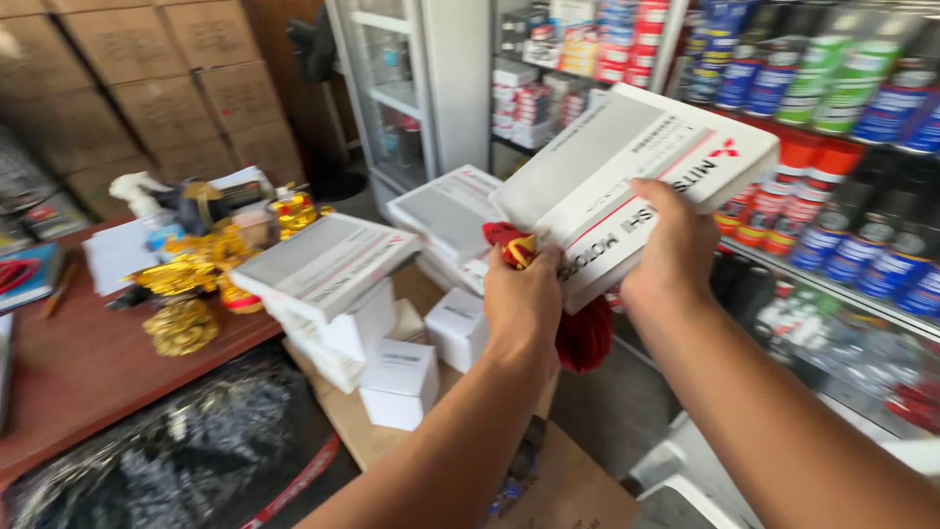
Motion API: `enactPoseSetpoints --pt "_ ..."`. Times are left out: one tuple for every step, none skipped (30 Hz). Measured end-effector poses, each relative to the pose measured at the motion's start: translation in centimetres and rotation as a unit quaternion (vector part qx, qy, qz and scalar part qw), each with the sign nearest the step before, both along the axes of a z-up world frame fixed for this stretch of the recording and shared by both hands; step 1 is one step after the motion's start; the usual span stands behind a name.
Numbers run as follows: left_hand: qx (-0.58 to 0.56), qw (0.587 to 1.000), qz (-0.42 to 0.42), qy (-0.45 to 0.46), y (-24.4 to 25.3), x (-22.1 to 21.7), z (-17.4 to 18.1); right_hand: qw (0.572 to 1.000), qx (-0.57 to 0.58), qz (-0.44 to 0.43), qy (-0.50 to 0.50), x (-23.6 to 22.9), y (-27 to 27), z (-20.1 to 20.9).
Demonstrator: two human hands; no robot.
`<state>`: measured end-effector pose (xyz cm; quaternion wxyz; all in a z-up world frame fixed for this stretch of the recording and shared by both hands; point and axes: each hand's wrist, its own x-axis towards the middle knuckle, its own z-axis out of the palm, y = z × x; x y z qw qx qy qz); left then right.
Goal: The person wipes multiple white product boxes with a red cloth and stacks them on a glass shelf. The person handles each box individually, wiping all sides before placing it on the shelf.
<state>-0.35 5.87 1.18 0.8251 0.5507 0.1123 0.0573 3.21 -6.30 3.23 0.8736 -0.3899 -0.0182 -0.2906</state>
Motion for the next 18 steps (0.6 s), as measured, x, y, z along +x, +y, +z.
enactPoseSetpoints --pt "-0.003 1.0 -0.015 -0.024 1.3 0.2 0.2 0.999 0.029 0.041 0.003 0.7 0.8 0.1" --pt "-0.007 0.999 0.009 -0.04 2.9 0.7 0.4 0.995 0.059 0.083 0.006 1.6 1.7 0.2" --pt "-0.01 0.998 0.027 -0.055 4.7 1.4 0.8 0.99 0.045 0.133 -0.003 2.5 2.7 0.2" --pt "-0.013 0.996 0.046 -0.07 6.5 2.3 1.1 0.982 0.032 0.184 -0.012 3.6 4.0 0.2" --pt "-0.004 0.991 0.082 -0.107 8.4 3.3 1.5 0.971 0.018 0.236 -0.022 4.6 5.5 0.1" --pt "0.006 0.983 0.118 -0.143 10.3 4.1 1.7 0.974 -0.01 0.221 0.048 5.4 6.7 -0.2" --pt "0.029 0.978 0.152 -0.143 12.3 4.7 1.7 0.97 -0.041 0.209 0.117 6.2 8.1 -0.4" --pt "0.053 0.971 0.186 -0.141 14.2 5.1 1.6 0.96 -0.073 0.197 0.185 7.1 9.5 -0.7" --pt "0.076 0.963 0.216 -0.139 15.9 5.5 1.3 0.964 -0.083 0.201 0.155 8.1 10.8 -1.2" --pt "0.082 0.956 0.248 -0.131 17.7 5.6 0.9 0.966 -0.092 0.205 0.126 9.1 12.3 -1.8" --pt "0.089 0.948 0.279 -0.122 19.3 5.6 0.4 0.968 -0.1 0.208 0.097 10.1 13.5 -2.5" --pt "0.095 0.94 0.309 -0.113 20.6 5.7 0.0 0.967 -0.112 0.205 0.104 11.1 14.6 -3.2" --pt "0.118 0.943 0.303 -0.074 21.9 5.7 -0.3 0.965 -0.124 0.204 0.111 12.1 16.1 -4.0" --pt "0.141 0.944 0.296 -0.034 23.2 5.8 -0.7 0.962 -0.136 0.204 0.118 13.0 17.5 -4.8" --pt "0.163 0.944 0.288 0.006 24.4 5.9 -1.1 0.956 -0.152 0.216 0.125 13.8 18.8 -5.6" --pt "0.165 0.948 0.269 0.023 25.3 6.0 -1.5 0.95 -0.168 0.229 0.131 14.6 19.9 -6.2" --pt "0.167 0.954 0.246 0.038 25.8 6.2 -2.0 0.944 -0.183 0.237 0.138 15.2 20.8 -7.0" --pt "0.169 0.959 0.223 0.053 26.3 6.3 -2.5 0.939 -0.227 0.22 0.138 15.6 21.7 -7.6"
